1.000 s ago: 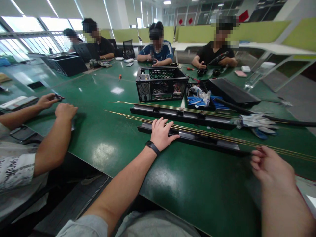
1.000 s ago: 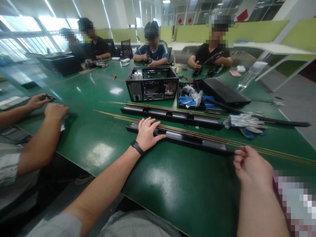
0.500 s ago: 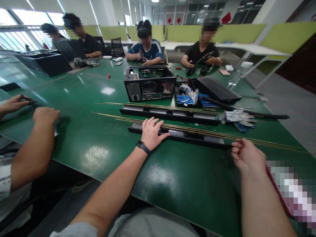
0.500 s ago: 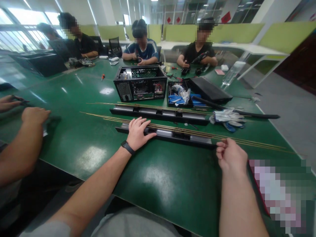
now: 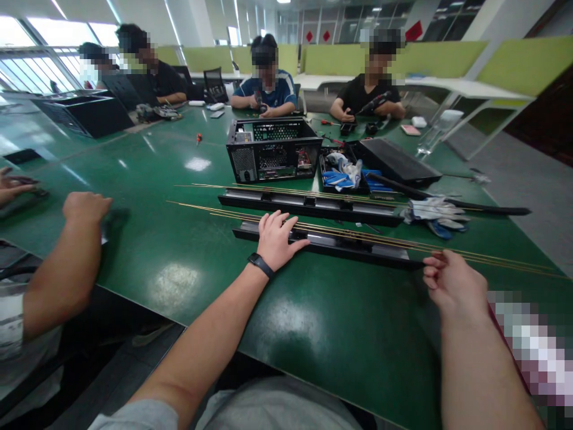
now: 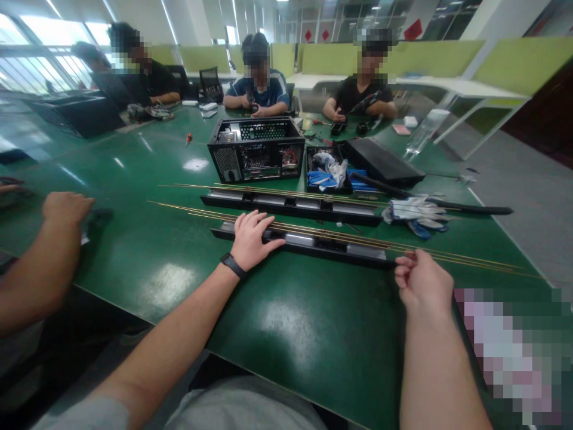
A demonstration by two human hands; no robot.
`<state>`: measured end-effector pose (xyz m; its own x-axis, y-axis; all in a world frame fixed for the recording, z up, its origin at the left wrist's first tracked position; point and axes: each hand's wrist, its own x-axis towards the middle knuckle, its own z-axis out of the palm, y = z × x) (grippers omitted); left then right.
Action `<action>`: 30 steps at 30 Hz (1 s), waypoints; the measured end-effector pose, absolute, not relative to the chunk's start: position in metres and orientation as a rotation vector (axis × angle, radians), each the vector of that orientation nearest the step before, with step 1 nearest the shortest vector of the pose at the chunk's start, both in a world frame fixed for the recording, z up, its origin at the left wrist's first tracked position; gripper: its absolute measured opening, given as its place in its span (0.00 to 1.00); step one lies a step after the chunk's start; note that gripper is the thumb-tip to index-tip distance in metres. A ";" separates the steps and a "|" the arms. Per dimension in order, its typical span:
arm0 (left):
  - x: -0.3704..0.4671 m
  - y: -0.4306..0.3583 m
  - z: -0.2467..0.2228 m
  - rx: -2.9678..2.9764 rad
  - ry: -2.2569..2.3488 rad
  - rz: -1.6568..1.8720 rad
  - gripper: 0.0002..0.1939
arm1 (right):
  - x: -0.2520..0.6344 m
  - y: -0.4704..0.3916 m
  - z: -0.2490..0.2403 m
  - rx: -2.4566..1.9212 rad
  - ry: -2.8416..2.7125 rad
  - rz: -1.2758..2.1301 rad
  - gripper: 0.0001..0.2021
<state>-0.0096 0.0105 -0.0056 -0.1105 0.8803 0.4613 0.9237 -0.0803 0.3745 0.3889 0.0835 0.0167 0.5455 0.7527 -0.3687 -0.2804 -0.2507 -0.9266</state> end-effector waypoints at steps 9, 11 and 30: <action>-0.010 0.010 -0.010 -2.040 -2.068 -0.965 0.34 | 0.395 0.085 0.013 -1.535 -0.382 1.007 0.06; -0.011 0.010 -0.012 -2.037 -2.057 -0.970 0.34 | 0.397 0.085 0.013 -1.540 -0.376 0.996 0.07; -0.012 0.005 -0.009 -1.991 -2.077 -0.990 0.31 | 0.400 0.085 0.019 -1.552 -0.356 0.903 0.14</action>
<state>-0.0116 0.0055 -0.0088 -0.1408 0.8591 0.4920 0.9232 -0.0655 0.3786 0.4001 0.0846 0.0190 0.6465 0.6841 -0.3377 -0.2693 -0.2095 -0.9400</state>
